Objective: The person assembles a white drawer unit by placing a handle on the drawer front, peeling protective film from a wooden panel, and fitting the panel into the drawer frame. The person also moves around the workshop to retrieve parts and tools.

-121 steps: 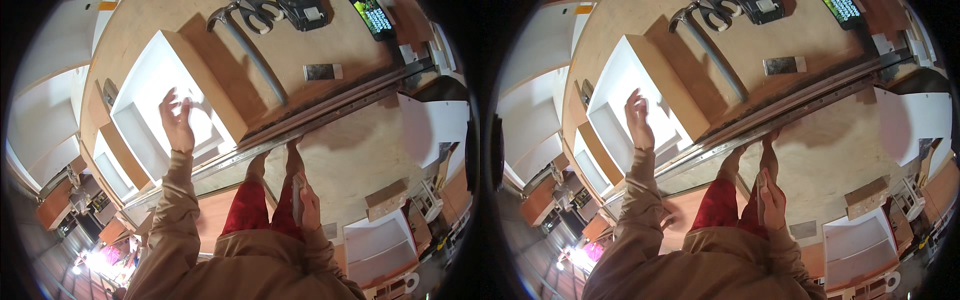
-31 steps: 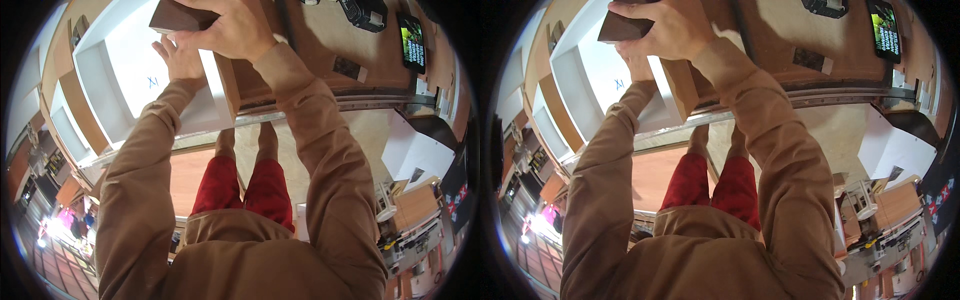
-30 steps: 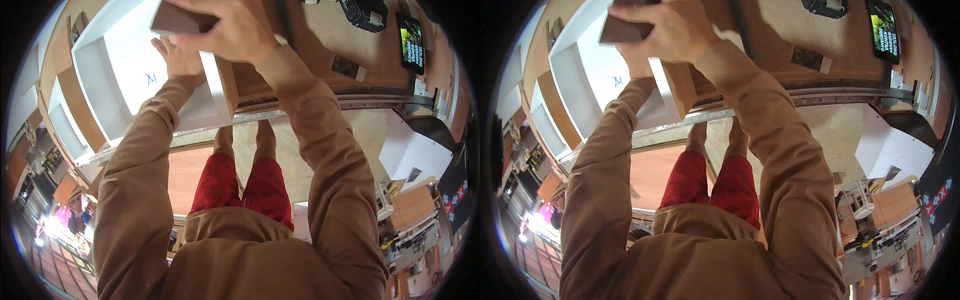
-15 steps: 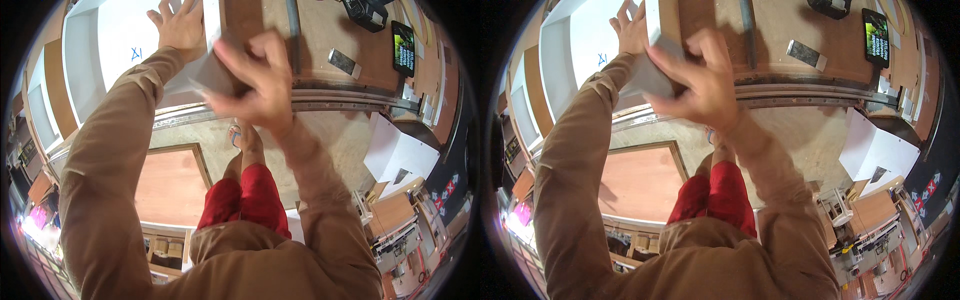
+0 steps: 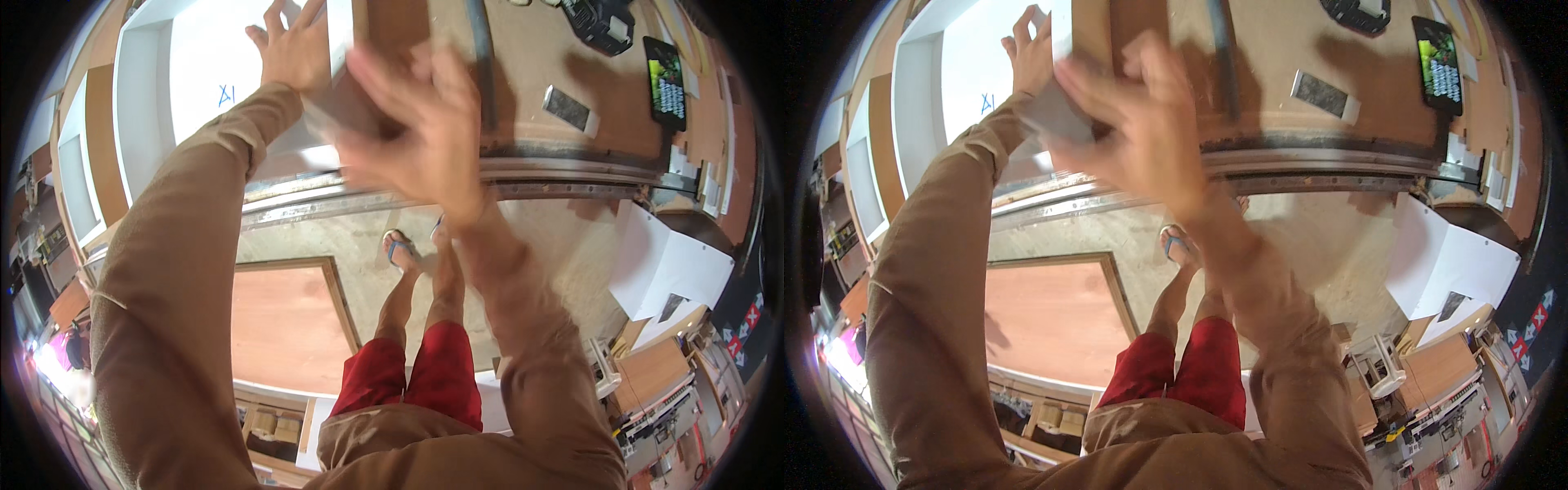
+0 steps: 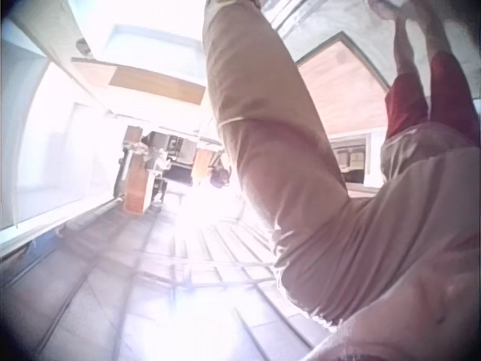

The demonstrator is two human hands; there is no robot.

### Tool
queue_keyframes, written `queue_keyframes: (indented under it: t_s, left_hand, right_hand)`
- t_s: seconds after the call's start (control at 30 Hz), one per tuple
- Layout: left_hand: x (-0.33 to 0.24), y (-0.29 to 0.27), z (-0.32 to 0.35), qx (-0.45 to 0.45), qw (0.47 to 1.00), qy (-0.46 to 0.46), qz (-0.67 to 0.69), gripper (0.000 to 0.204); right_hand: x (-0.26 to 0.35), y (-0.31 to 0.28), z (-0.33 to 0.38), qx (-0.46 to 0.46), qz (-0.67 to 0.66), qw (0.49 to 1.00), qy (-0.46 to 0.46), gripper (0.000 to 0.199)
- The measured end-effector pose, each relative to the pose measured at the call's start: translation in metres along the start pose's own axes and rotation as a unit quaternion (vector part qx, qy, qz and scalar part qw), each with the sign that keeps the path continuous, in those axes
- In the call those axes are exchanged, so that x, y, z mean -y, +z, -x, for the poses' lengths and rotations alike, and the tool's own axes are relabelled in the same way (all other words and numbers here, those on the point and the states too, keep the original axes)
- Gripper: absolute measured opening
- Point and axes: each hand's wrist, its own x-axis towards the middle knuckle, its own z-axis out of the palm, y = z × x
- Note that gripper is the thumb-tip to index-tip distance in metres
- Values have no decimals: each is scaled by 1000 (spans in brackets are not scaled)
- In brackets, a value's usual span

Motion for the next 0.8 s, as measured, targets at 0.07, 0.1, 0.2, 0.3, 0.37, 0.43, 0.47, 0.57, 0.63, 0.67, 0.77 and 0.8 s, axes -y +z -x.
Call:
queue_keyframes:
  t_s: [0.07, 0.1, 0.2, 0.3, 0.37, 0.43, 0.47, 0.57, 0.63, 0.67, 0.77, 0.8]
  left_hand:
    - [34, 2, -20, 86, 993, 58, 48, 48]
    - [42, 7, -28, 89, 992, 67, 57, 48]
    - [16, 40, -7, -128, 991, -29, 5, 53]
    - [18, 43, 1, -118, 990, -56, 51, 58]
    - [3, 23, -4, -77, 995, -48, 35, 59]
    - [-2, 16, -17, -56, 997, -36, 29, 61]
    - [-1, 13, -20, -46, 998, -35, 31, 62]
    - [-1, 9, -12, -43, 997, -55, 28, 64]
    - [-11, 3, -4, -46, 995, -71, 45, 66]
    - [-22, -6, -10, -50, 994, -75, 62, 67]
    - [-17, -18, -11, 42, 996, -71, 39, 57]
    - [-15, -21, -18, 117, 991, -71, 8, 54]
  right_hand:
    - [-31, 10, -73, 46, -95, 989, 100, 59]
    - [-11, 2, -84, -34, 9, 999, 33, 68]
    - [-21, 18, -5, -67, -61, 996, -3, 71]
    - [21, -9, 54, 24, -82, 995, 47, 80]
    - [-6, 12, -9, -50, -36, 998, 28, 71]
    - [-32, 21, -69, -58, -66, 996, 33, 66]
    - [-29, 14, -92, -10, -65, 995, 74, 66]
    - [-9, 11, -45, -53, -10, 998, 16, 66]
    - [15, -8, 18, 20, 12, 1000, 17, 68]
    - [25, -16, 21, 32, 9, 999, 8, 69]
    - [11, -5, -24, 31, 21, 999, -23, 65]
    - [-8, 5, -57, 16, 26, 999, -31, 62]
